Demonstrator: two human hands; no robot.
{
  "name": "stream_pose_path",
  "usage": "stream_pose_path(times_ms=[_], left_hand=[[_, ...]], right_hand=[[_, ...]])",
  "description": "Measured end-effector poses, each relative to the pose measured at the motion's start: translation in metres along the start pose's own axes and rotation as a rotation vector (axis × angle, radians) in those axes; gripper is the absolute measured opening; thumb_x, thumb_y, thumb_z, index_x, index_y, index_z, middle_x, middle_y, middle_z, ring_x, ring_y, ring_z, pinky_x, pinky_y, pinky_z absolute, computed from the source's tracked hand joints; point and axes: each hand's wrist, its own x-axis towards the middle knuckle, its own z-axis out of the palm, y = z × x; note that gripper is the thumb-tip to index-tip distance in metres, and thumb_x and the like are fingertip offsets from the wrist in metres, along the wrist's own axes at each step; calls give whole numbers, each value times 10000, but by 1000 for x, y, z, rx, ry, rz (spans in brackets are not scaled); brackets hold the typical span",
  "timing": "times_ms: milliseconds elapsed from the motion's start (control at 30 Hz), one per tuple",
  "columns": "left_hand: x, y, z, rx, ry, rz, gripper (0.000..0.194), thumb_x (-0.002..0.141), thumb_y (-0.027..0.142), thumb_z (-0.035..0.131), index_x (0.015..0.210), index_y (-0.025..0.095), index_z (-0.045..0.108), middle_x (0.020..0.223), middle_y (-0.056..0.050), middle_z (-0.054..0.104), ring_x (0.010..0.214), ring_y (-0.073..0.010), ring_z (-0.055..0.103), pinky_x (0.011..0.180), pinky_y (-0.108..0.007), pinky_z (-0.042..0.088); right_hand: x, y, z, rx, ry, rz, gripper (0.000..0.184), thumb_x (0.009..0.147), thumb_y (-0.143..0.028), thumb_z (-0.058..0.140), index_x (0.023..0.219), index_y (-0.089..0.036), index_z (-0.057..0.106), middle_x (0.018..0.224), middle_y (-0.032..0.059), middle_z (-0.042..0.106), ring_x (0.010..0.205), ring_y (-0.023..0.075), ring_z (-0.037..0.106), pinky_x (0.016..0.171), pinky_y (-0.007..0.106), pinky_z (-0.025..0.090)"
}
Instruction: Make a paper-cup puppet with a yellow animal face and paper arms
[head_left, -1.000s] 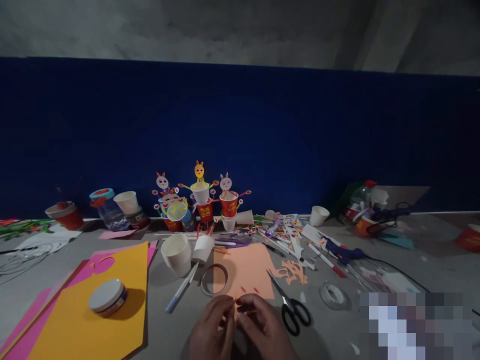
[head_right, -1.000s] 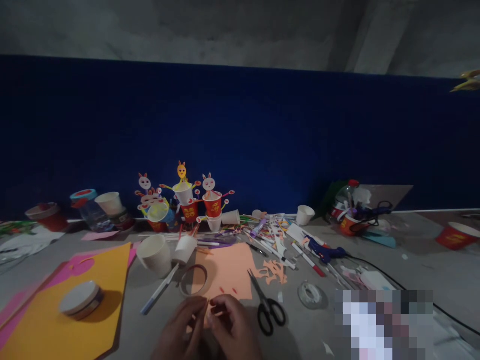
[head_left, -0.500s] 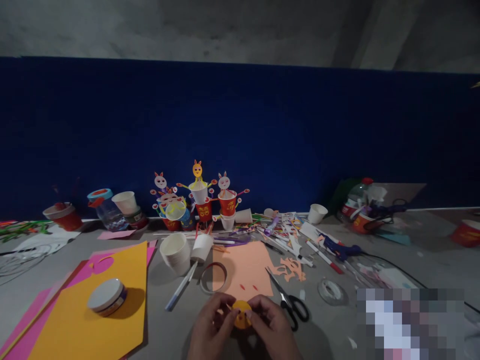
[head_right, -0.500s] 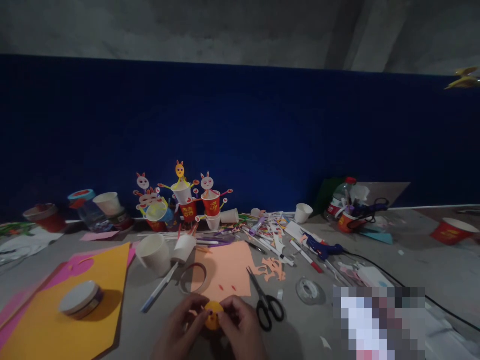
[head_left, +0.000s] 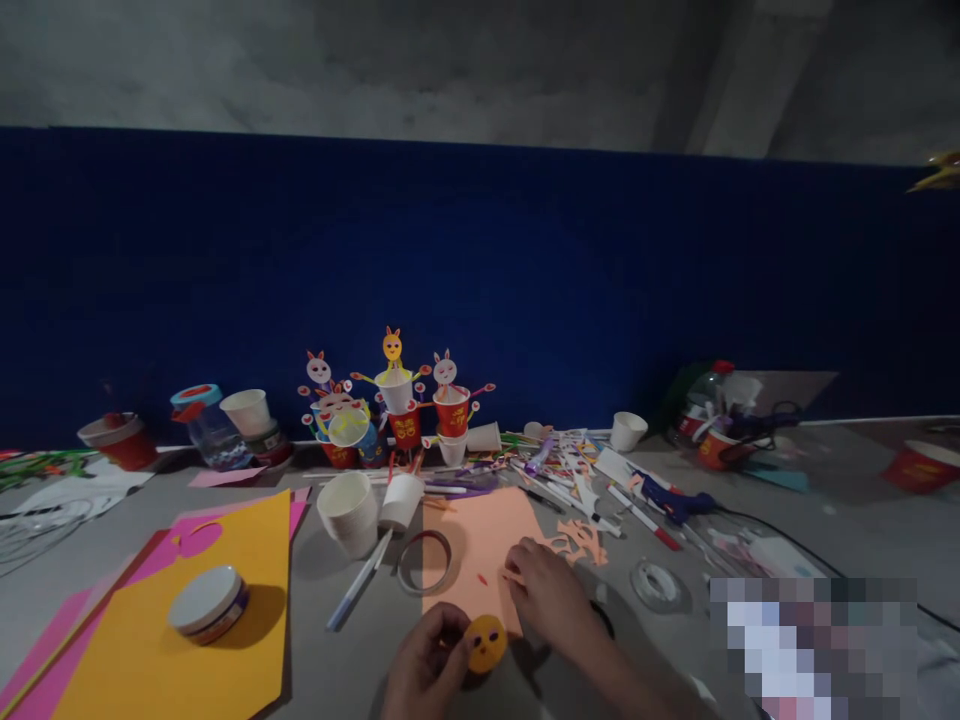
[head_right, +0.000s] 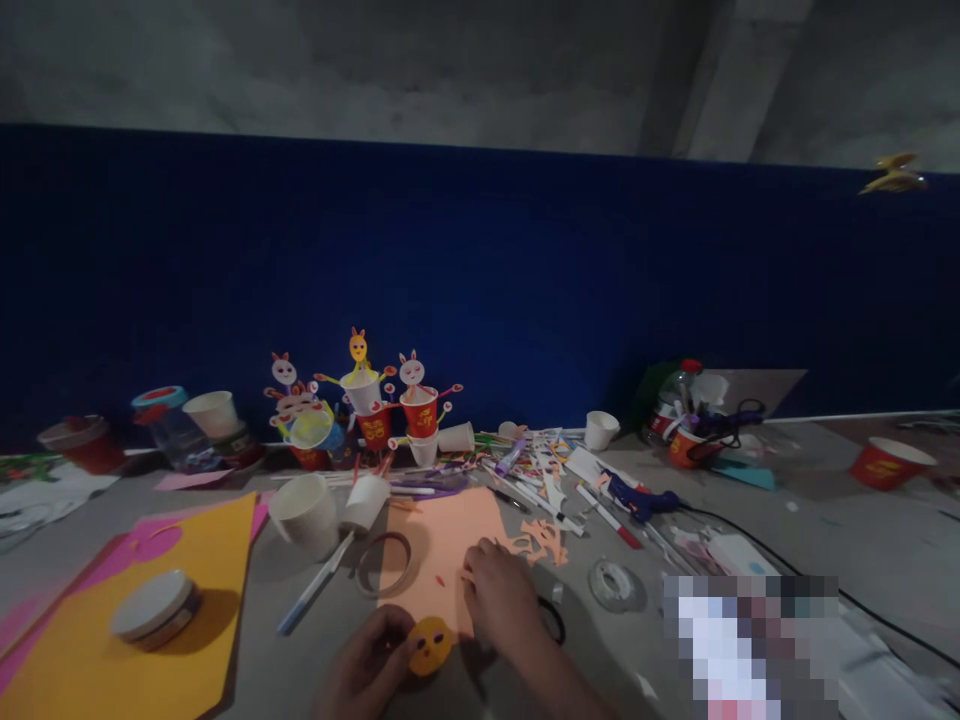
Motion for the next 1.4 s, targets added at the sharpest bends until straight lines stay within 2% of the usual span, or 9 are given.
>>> stream_pose_path(times_ms=[200, 400, 567, 633, 733, 833, 933, 1233, 1400], left_hand=[[3, -8, -5, -17, -42, -3, 427, 701, 595, 782, 748, 192, 647, 674, 17, 604, 616, -150, 579, 566, -233, 469], [3, -8, -6, 10, -11, 18, 428, 709, 600, 771, 748, 189, 656, 685, 13, 610, 613, -149, 580, 565, -240, 477], [4, -8, -7, -45, -7, -14, 434, 702, 595, 780, 742, 188, 637, 665, 20, 599, 594, -134, 558, 551, -231, 473], [3, -7, -7, -75, 3, -36, 441, 697, 593, 788, 750, 185, 630, 659, 20, 599, 586, -128, 550, 543, -227, 467], [0, -4, -4, -99, -12, -60, 440, 706, 582, 789, 766, 180, 620, 663, 16, 601, 565, -115, 536, 524, -217, 446], [-3, 4, 0, -89, -46, -82, 432, 699, 572, 800, 766, 185, 620, 664, 16, 600, 558, -114, 528, 506, -208, 419], [-6, 16, 5, -38, -24, -45, 429, 682, 577, 807, 743, 187, 639, 663, 13, 606, 585, -124, 529, 517, -206, 405], [-15, 39, 15, 36, -4, 38, 363, 723, 530, 792, 735, 187, 677, 692, 0, 633, 671, -157, 555, 613, -223, 439], [-17, 45, 18, 40, -7, 49, 333, 732, 499, 796, 730, 187, 681, 693, 5, 632, 674, -153, 562, 617, -216, 446]], right_hand=[[10, -12, 3, -83, -61, 51, 224, 740, -31, 540, 870, -156, 674, 993, 145, 709, 958, 291, 662, 764, 326, 430], [12, -11, 7, 17, -38, 69, 251, 689, 0, 539, 832, -166, 662, 947, 136, 715, 947, 293, 651, 758, 323, 400], [10, 2, 12, 324, -11, 48, 313, 645, 18, 525, 830, -204, 646, 758, 21, 681, 777, 215, 633, 688, 283, 406], [8, 7, 14, 506, -19, 48, 237, 670, -38, 546, 809, -209, 634, 727, -6, 662, 724, 184, 620, 650, 262, 431], [2, 8, 17, 785, -48, 82, 32, 736, -226, 606, 764, -212, 600, 693, -15, 641, 654, 165, 609, 565, 246, 474], [-5, 5, 20, 1007, -59, 141, 253, 723, -444, 676, 756, -215, 576, 647, -29, 608, 565, 150, 583, 483, 246, 483], [-12, 0, 18, 1140, -47, 161, 342, 690, -514, 735, 756, -212, 587, 659, -28, 619, 584, 149, 600, 507, 251, 503], [-23, -14, -7, 1169, -49, 143, 158, 695, -308, 731, 731, -198, 623, 648, -27, 629, 616, 148, 576, 556, 248, 445], [-25, -19, -13, 1146, -34, 141, 146, 684, -314, 699, 720, -201, 614, 645, -27, 609, 617, 153, 557, 570, 258, 404]])
